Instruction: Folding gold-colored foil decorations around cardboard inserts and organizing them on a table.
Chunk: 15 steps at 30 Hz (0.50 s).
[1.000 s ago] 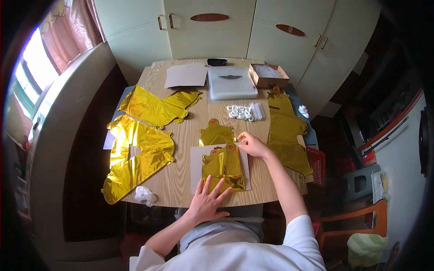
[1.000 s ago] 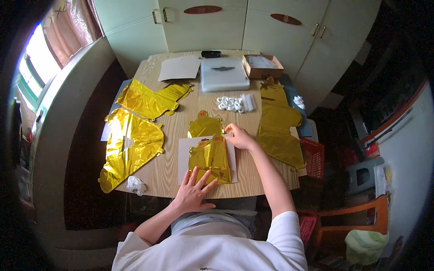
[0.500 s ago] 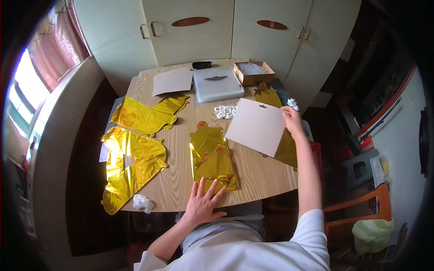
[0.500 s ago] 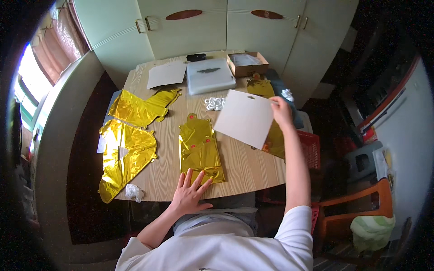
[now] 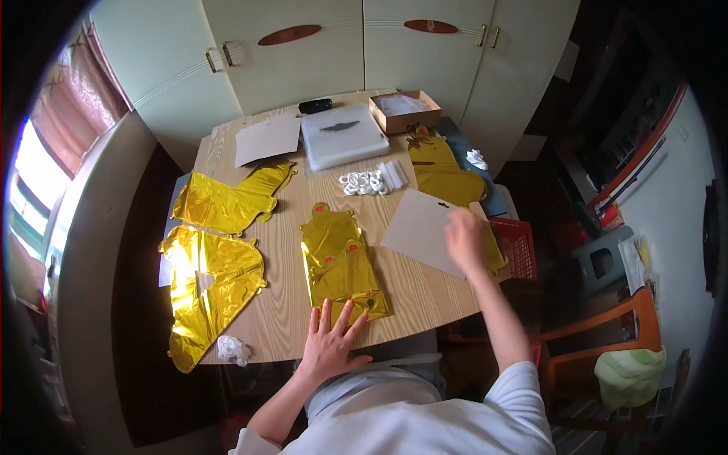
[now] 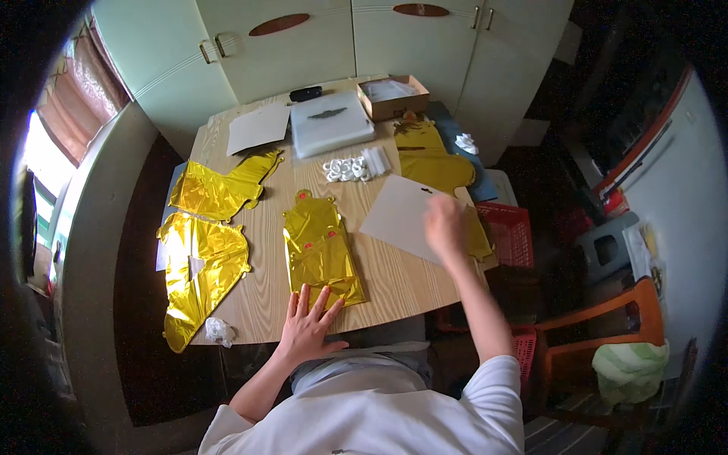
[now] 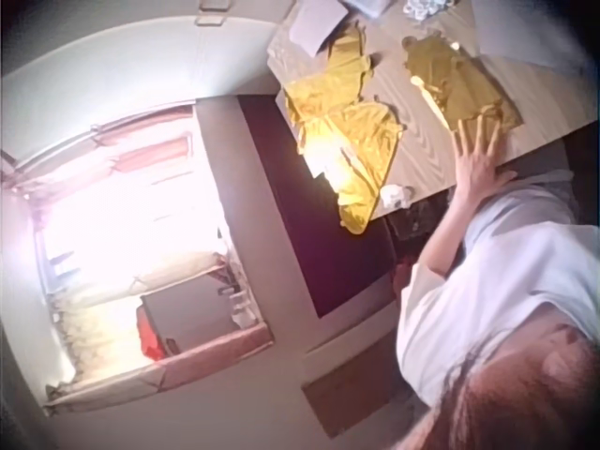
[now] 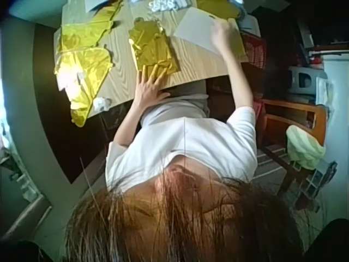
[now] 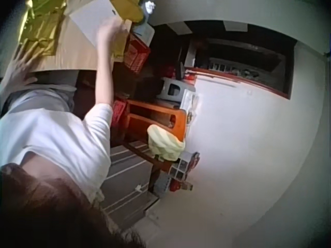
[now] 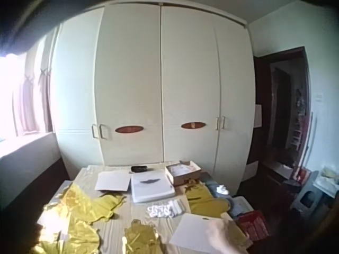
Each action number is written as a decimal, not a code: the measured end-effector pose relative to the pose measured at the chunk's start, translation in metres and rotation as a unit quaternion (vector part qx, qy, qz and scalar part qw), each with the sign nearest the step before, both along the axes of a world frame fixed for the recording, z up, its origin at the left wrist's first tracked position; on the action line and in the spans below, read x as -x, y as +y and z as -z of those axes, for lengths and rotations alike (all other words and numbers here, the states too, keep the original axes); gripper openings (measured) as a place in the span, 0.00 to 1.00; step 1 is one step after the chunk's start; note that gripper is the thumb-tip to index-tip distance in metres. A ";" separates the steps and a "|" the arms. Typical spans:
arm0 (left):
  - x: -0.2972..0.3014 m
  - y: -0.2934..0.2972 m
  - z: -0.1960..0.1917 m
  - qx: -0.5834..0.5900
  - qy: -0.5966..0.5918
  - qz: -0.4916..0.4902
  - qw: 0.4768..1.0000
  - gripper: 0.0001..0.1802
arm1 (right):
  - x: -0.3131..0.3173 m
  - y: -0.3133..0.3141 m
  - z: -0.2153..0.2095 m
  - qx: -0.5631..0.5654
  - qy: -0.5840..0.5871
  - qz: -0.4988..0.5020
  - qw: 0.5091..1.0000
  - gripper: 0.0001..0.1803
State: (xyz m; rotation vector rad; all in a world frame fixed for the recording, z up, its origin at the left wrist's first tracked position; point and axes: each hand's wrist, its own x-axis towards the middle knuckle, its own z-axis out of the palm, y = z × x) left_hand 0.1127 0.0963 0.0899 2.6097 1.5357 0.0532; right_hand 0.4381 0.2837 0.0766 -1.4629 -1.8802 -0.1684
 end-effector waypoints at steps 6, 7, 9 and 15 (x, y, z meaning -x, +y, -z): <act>0.000 0.001 -0.001 0.001 -0.001 0.000 1.000 0.49 | 0.109 -0.088 0.003 0.159 -0.148 -0.325 0.920 0.31; 0.000 0.001 -0.001 0.002 -0.001 -0.001 1.000 0.49 | 0.115 -0.090 0.006 0.174 -0.168 -0.338 0.909 0.33; 0.000 0.003 -0.001 0.004 -0.004 0.001 1.000 0.50 | 0.122 -0.086 0.013 0.179 -0.204 -0.330 0.904 0.35; 0.001 0.003 0.002 0.014 -0.004 0.004 1.000 0.50 | 0.129 -0.065 0.021 0.190 -0.238 -0.311 0.901 0.38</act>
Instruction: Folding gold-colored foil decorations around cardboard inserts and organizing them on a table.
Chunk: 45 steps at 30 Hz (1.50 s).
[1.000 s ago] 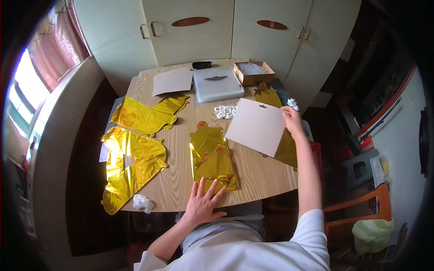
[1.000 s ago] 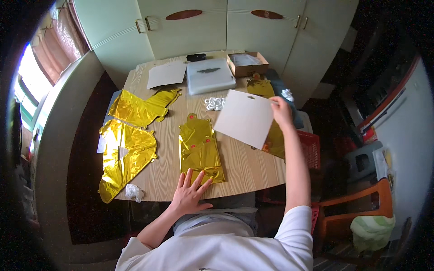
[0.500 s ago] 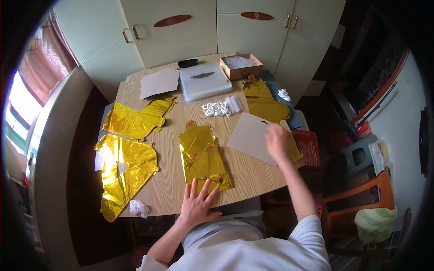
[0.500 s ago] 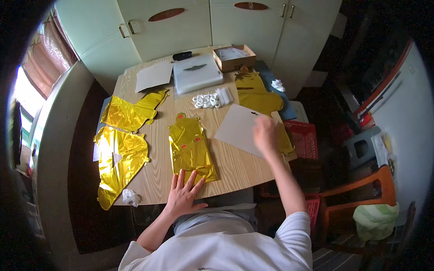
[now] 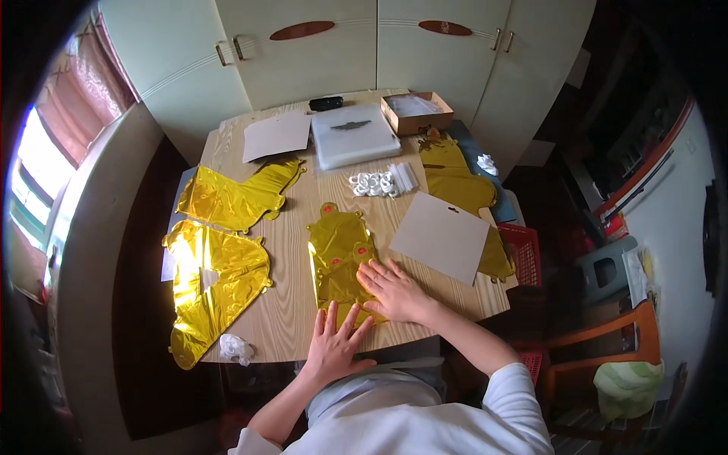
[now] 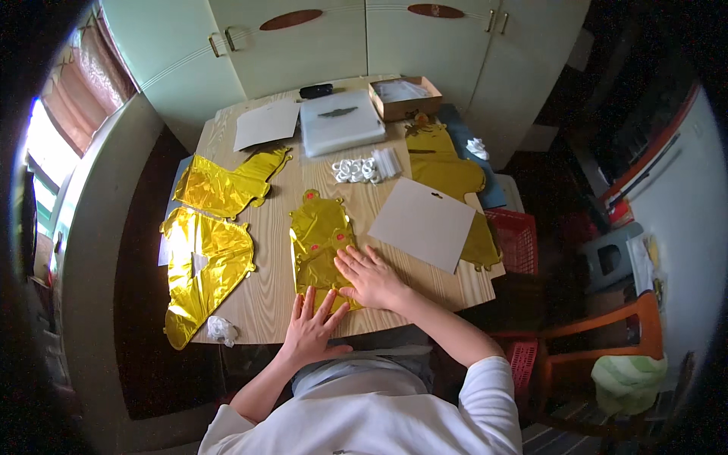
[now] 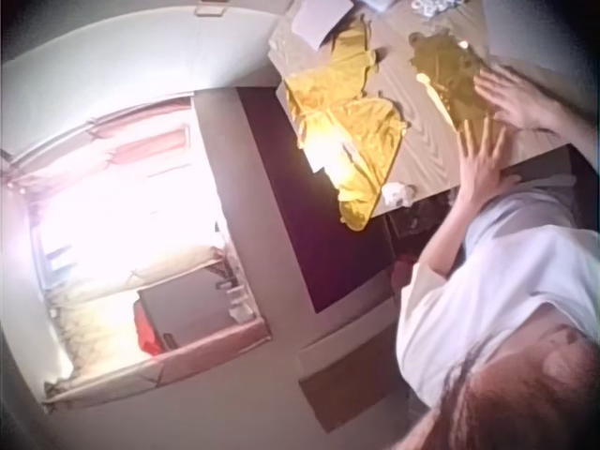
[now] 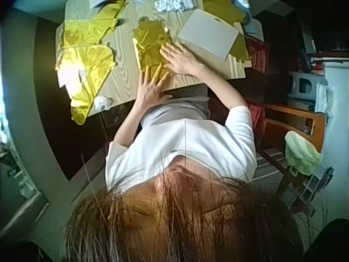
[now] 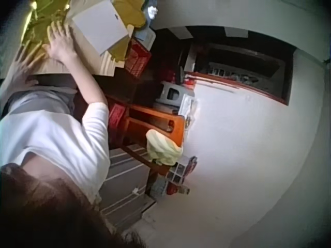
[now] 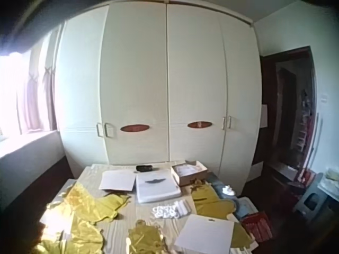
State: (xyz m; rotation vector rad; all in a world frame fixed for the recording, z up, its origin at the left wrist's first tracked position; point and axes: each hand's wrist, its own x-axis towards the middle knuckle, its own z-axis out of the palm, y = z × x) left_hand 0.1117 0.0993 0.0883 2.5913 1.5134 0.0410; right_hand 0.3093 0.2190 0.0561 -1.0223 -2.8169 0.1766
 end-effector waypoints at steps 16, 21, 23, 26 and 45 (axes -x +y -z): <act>0.002 -0.002 -0.002 0.002 0.024 0.000 1.000 0.50 | 0.016 0.049 -0.003 -0.015 -0.067 0.030 0.997 0.47; 0.003 -0.001 -0.004 0.003 0.028 0.002 1.000 0.50 | 0.025 0.068 -0.003 -0.032 -0.056 0.031 0.997 0.44; 0.004 -0.002 -0.003 0.001 0.028 -0.001 1.000 0.49 | 0.041 0.066 -0.011 -0.023 -0.020 -0.017 0.999 0.40; 0.005 -0.002 0.001 -0.007 0.021 -0.001 1.000 0.49 | 0.071 0.044 -0.022 -0.033 -0.002 -0.122 0.992 0.36; 0.005 -0.002 -0.002 0.015 0.020 -0.003 1.000 0.49 | 0.124 0.098 0.010 -0.065 -0.034 -0.092 0.993 0.31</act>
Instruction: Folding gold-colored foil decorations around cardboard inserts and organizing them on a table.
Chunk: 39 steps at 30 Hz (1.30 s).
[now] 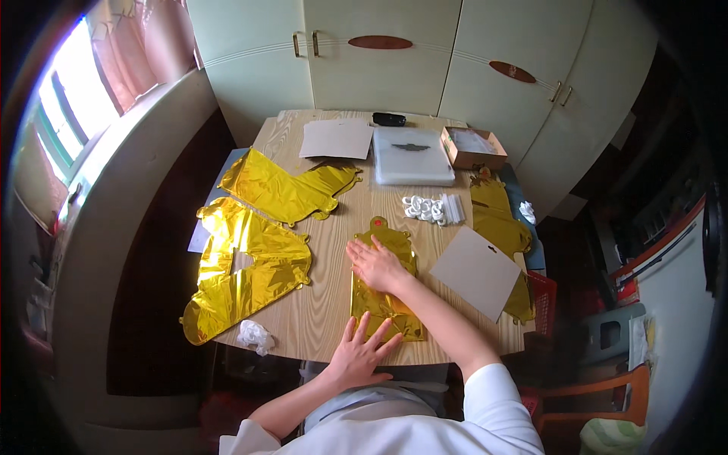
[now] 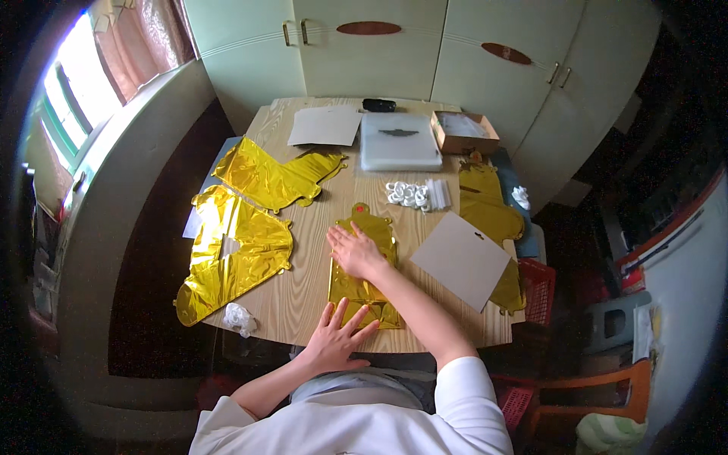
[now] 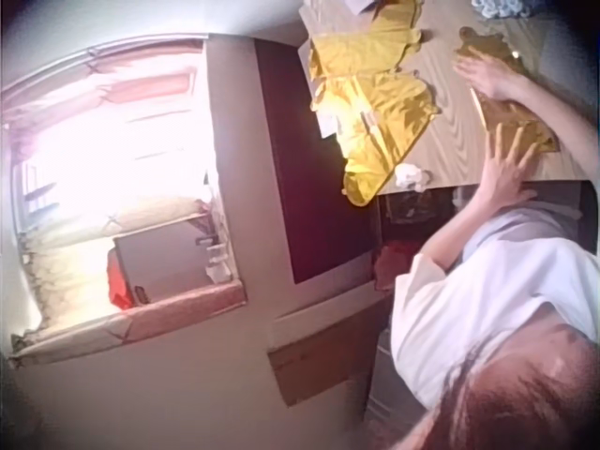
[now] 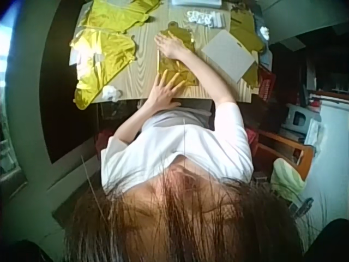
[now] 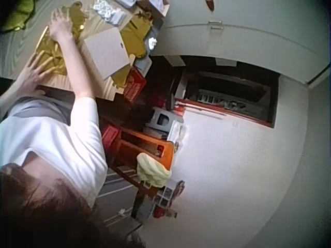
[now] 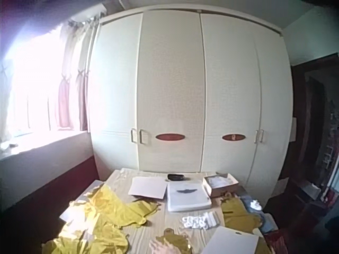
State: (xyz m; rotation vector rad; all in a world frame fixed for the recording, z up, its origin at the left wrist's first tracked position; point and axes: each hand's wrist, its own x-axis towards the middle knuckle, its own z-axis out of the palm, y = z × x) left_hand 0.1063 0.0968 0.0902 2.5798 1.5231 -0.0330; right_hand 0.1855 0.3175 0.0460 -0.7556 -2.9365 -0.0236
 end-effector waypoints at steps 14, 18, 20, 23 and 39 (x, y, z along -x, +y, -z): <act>0.000 -0.002 -0.001 -0.018 -0.014 -0.002 1.000 0.50 | -0.241 0.049 -0.074 0.119 -0.004 0.451 0.884 0.49; 0.000 -0.003 0.000 -0.029 -0.016 -0.003 0.999 0.50 | -0.256 0.048 -0.074 0.137 -0.048 0.462 0.875 0.50; 0.000 -0.004 0.001 -0.036 -0.019 -0.003 0.999 0.49 | -0.256 0.052 -0.073 0.157 -0.048 0.464 0.870 0.51; 0.001 -0.006 0.004 -0.046 -0.025 -0.006 0.999 0.49 | -0.253 0.055 -0.072 0.148 -0.042 0.455 0.877 0.46; 0.008 -0.048 -0.019 -0.296 -0.343 -0.099 0.886 0.45 | -0.196 -0.034 -0.155 0.327 0.243 0.191 0.893 0.12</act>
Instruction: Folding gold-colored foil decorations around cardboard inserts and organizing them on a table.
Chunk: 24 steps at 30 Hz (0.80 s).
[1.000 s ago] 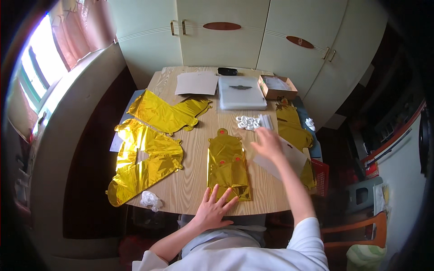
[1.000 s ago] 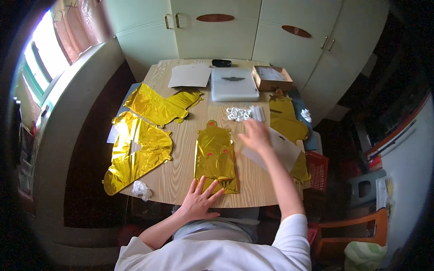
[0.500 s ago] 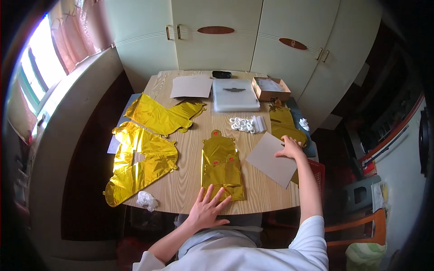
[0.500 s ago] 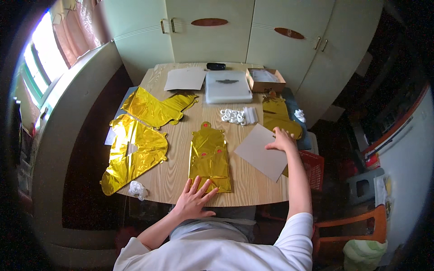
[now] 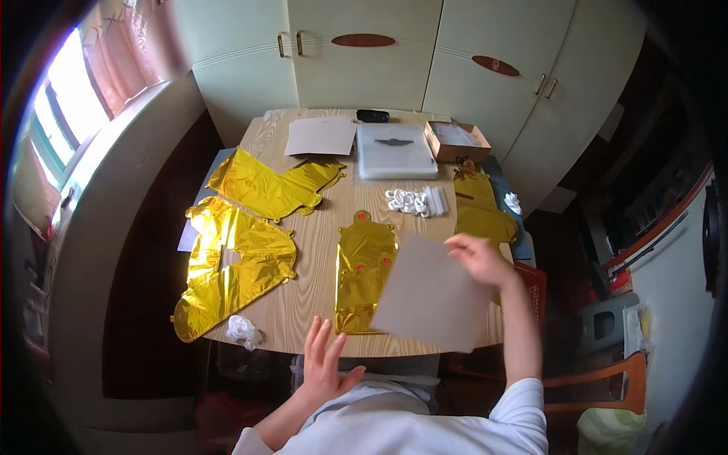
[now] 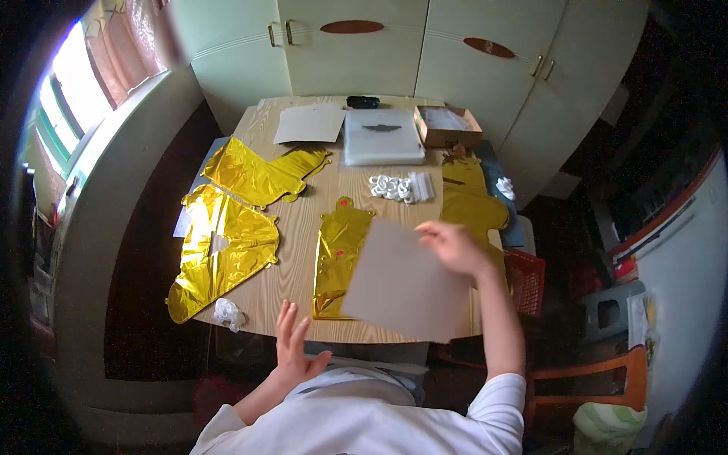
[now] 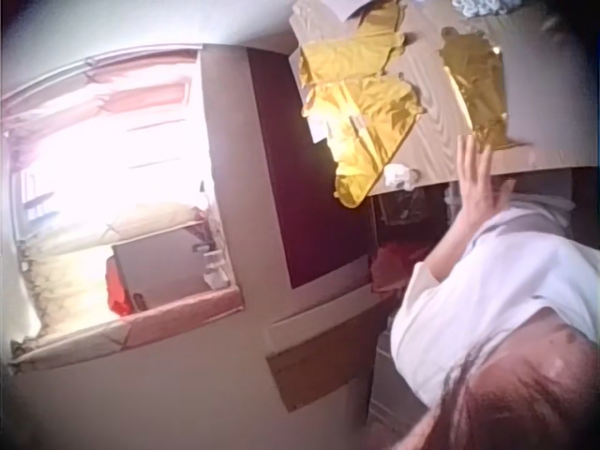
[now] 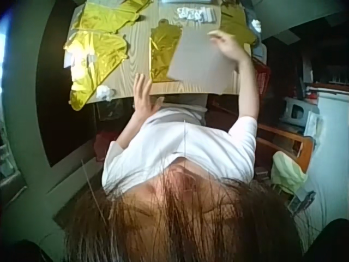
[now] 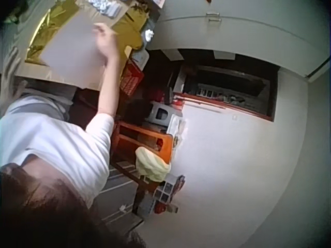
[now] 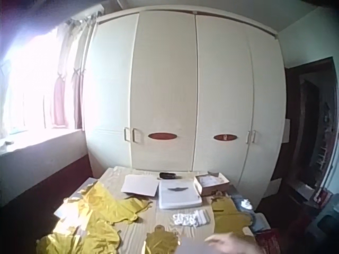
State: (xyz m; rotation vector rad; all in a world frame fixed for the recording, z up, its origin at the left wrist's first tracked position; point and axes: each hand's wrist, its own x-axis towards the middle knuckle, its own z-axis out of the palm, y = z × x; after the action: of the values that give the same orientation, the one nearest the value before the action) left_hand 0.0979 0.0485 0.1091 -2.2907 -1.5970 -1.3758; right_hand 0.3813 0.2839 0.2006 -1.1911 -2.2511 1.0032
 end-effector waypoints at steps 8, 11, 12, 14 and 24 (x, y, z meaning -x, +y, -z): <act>0.033 -0.008 0.006 0.264 -0.459 0.039 0.847 0.41 | 0.118 -0.064 0.021 -0.097 0.035 -0.205 0.973 0.16; 0.060 -0.018 0.020 0.240 -0.587 -0.026 0.772 0.32 | 0.122 -0.058 0.030 -0.164 0.043 -0.183 0.968 0.20; 0.074 -0.015 0.014 0.207 -0.629 -0.022 0.749 0.29 | 0.115 -0.051 0.038 -0.211 0.046 -0.174 0.961 0.20; 0.104 -0.020 0.014 0.165 -0.669 -0.068 0.722 0.24 | 0.092 -0.035 0.064 -0.210 -0.017 -0.169 0.963 0.22; 0.126 -0.018 0.024 0.134 -0.693 -0.056 0.706 0.24 | 0.042 -0.060 0.130 -0.237 -0.126 -0.176 0.947 0.27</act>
State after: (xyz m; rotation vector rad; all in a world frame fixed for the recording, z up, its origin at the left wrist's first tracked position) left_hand -0.0286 0.0300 0.0855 -0.8239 -2.0840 -3.3218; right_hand 0.3395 0.2238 0.0704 -0.7569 -2.7612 0.3806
